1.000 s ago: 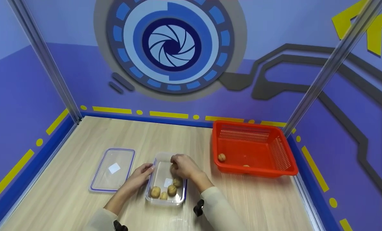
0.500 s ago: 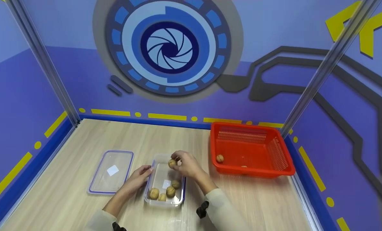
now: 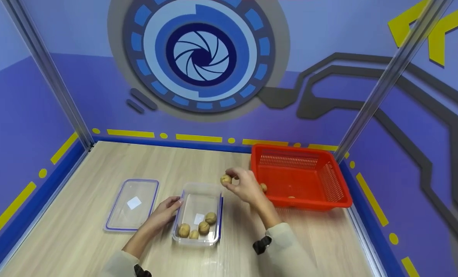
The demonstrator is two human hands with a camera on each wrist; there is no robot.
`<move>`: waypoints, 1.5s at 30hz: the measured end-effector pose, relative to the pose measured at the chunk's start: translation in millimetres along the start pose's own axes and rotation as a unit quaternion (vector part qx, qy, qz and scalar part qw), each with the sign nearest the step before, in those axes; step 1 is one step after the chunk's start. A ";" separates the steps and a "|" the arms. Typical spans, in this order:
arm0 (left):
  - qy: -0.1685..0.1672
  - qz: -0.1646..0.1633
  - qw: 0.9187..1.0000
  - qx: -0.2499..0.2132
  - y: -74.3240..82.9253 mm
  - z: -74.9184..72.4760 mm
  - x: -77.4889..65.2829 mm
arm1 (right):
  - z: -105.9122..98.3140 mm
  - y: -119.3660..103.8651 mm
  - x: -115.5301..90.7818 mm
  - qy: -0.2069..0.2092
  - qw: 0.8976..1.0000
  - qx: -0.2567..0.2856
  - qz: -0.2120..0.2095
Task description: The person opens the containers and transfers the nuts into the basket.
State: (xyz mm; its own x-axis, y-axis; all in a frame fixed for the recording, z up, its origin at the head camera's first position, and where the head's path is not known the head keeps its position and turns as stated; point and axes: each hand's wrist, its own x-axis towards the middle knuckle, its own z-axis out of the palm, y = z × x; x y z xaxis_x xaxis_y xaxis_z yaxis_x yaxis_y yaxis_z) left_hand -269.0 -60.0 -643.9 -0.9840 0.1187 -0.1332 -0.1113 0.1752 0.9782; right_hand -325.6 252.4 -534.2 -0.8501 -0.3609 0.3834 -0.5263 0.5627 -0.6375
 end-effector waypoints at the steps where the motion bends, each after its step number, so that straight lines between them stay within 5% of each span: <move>1: -0.001 0.001 1.000 0.000 -0.3 0.2 0.0 | -5.4 2.1 -1.3 0.008 1.000 0.003 0.003; 12: -0.005 0.008 1.000 -0.012 -1.6 0.9 0.2 | -61.7 32.1 -21.0 0.080 0.991 0.050 0.092; 21: 0.002 0.008 1.000 -0.009 -2.4 0.5 0.6 | -80.8 50.0 -34.9 0.135 0.978 0.095 0.125; 27: 0.000 0.006 1.000 -0.011 -0.7 0.0 -0.1 | -85.1 41.4 -42.4 0.142 0.973 0.108 0.143; 37: -0.007 0.015 1.000 -0.021 -0.7 0.5 -1.7 | -66.6 91.3 -49.3 0.155 0.969 0.091 0.170; 45: -0.004 0.010 1.000 -0.006 -1.0 -0.1 0.0 | -61.4 96.4 -49.2 0.146 0.970 0.049 0.187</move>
State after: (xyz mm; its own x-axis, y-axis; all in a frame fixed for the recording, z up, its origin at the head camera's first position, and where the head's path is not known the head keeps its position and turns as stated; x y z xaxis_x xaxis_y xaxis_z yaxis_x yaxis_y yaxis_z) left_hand -269.0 -60.3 -644.9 -0.9847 0.1308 -0.1149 -0.0931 0.1617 0.9824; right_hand -335.4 370.0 -573.4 -0.9569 0.0894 0.2763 -0.1879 0.5351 -0.8237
